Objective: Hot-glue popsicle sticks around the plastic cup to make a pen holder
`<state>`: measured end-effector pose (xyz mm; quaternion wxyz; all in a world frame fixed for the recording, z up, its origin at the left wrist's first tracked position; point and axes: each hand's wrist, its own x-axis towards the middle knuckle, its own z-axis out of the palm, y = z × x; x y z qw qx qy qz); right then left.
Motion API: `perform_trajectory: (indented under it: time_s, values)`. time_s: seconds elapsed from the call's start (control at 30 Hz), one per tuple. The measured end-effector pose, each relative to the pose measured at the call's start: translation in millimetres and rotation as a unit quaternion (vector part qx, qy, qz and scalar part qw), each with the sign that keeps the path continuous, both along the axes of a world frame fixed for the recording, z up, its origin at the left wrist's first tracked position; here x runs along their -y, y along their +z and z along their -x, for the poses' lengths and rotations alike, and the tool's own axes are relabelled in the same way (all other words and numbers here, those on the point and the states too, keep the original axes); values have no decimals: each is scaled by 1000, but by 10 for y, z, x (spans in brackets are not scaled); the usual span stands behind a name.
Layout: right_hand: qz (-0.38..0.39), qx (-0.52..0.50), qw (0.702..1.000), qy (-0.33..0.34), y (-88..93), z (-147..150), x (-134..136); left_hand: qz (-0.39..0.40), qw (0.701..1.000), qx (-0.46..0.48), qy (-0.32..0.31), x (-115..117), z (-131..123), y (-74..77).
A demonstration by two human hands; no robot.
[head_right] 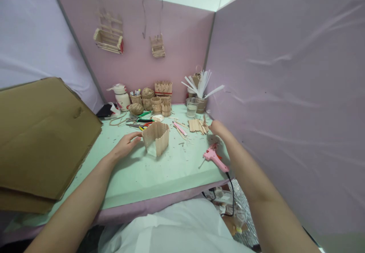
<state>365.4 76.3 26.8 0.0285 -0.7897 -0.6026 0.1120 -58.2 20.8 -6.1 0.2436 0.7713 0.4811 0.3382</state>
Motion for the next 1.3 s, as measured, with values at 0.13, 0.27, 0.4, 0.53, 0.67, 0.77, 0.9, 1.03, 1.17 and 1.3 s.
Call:
perform_trajectory:
  time_s: [0.13,0.27,0.4,0.53,0.67,0.77,0.9,1.03,1.17,1.3]
  values:
    - [-44,-76,996,11,152,53,354,-20,997,48,62,-25,35,33]
    - [-59,-199,977,51,227,94,785,-90,978,85,165,90,-15,187]
    - [-30,-481,867,126,265,266,1197,-207,958,101,171,510,-263,398]
    - [37,-562,809,169,304,691,1557,-224,965,134,26,1055,-686,367]
    - [128,-562,784,232,260,1127,1775,-119,970,208,-38,1321,-966,107]
    - [139,-604,748,237,165,1337,1793,-37,949,313,-28,1319,-944,-9]
    - [49,-592,772,225,-1,1545,1739,95,831,548,13,1240,-793,-1]
    - [29,-586,772,243,-140,1742,1762,178,740,649,13,1225,-782,-20]
    - [20,-623,756,198,-217,1835,1796,191,735,649,34,1264,-880,-80]
    - [191,-747,633,76,-283,1797,1762,183,758,622,66,1292,-924,-82]
